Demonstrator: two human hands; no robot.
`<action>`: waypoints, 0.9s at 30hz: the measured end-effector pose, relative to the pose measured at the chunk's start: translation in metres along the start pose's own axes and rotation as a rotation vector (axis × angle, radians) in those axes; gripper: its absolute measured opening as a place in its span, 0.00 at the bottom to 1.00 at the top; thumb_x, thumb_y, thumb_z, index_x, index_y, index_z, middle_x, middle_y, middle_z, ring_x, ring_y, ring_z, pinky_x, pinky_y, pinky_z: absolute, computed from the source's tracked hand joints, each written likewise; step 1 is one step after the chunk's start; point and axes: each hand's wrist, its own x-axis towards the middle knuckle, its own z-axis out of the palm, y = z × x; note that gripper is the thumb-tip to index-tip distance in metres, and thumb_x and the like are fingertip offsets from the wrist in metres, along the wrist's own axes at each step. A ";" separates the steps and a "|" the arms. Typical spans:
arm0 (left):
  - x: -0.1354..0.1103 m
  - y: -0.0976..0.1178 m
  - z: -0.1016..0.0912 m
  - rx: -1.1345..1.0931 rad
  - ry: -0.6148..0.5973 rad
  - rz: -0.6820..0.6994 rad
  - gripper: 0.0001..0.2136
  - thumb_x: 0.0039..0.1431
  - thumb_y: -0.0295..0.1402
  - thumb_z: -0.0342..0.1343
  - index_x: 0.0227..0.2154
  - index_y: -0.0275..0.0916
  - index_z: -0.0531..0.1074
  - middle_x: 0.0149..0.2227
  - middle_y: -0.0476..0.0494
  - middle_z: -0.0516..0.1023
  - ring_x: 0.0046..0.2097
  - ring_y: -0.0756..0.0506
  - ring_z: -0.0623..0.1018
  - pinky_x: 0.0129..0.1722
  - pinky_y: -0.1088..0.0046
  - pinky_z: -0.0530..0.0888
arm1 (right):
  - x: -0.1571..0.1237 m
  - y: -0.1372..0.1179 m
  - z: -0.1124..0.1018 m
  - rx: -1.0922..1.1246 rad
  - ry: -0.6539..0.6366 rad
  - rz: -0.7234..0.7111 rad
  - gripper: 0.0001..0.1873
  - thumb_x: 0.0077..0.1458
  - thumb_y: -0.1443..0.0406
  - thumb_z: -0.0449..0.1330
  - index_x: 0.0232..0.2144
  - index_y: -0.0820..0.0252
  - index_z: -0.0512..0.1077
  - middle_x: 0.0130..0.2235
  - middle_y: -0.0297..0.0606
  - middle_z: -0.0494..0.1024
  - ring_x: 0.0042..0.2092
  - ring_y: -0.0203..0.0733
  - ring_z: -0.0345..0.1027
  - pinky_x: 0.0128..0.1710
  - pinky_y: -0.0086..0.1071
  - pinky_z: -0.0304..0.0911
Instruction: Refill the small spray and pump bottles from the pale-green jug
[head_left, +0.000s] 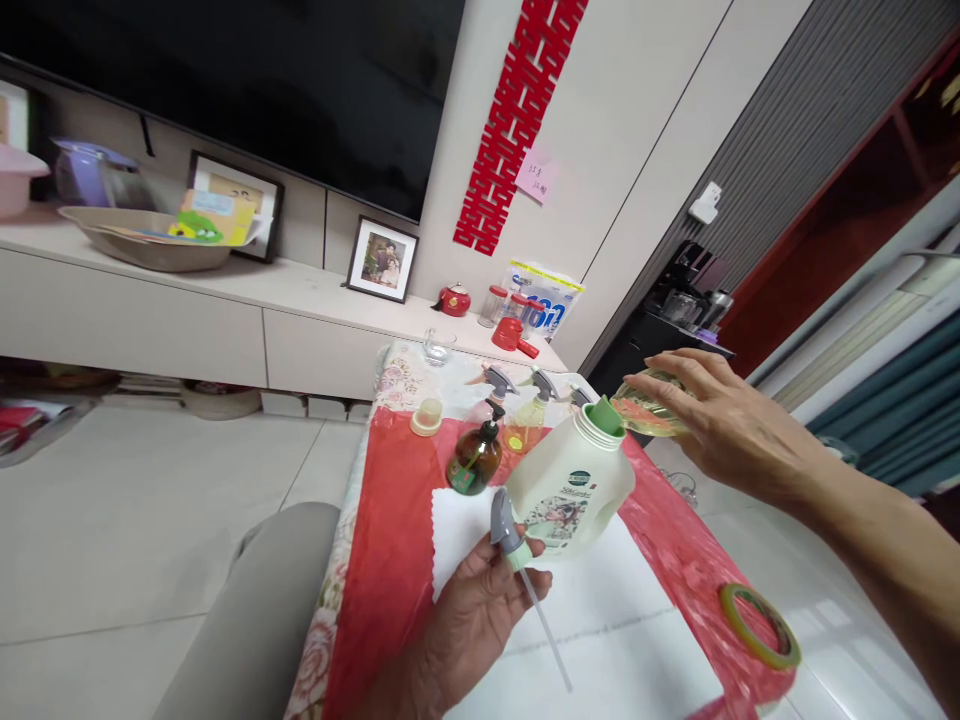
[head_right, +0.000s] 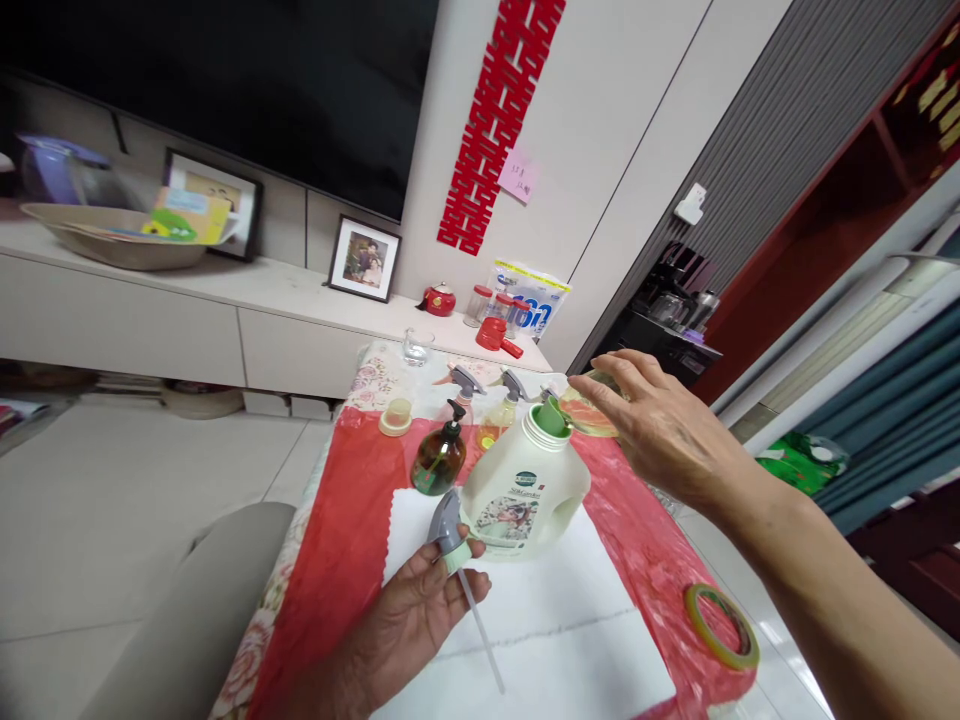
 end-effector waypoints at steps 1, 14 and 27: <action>0.000 0.000 0.000 0.001 -0.002 -0.005 0.17 0.41 0.30 0.75 0.37 0.40 0.80 0.40 0.43 0.82 0.41 0.44 0.80 0.49 0.65 0.70 | 0.002 0.000 -0.002 -0.020 0.004 -0.016 0.27 0.61 0.71 0.49 0.61 0.56 0.62 0.59 0.46 0.64 0.61 0.55 0.56 0.50 0.46 0.68; 0.002 -0.002 -0.005 0.016 -0.011 -0.016 0.17 0.44 0.29 0.74 0.39 0.39 0.80 0.42 0.43 0.81 0.41 0.43 0.80 0.49 0.64 0.71 | 0.025 -0.009 -0.026 -0.171 -0.019 -0.146 0.23 0.62 0.73 0.47 0.57 0.56 0.66 0.59 0.48 0.65 0.62 0.55 0.56 0.46 0.44 0.64; 0.001 -0.001 -0.004 0.026 0.000 -0.005 0.16 0.44 0.30 0.74 0.39 0.41 0.80 0.42 0.44 0.81 0.40 0.42 0.81 0.50 0.62 0.70 | 0.018 -0.002 -0.020 -0.098 -0.019 -0.068 0.26 0.61 0.72 0.47 0.60 0.51 0.65 0.61 0.46 0.63 0.63 0.57 0.54 0.47 0.46 0.64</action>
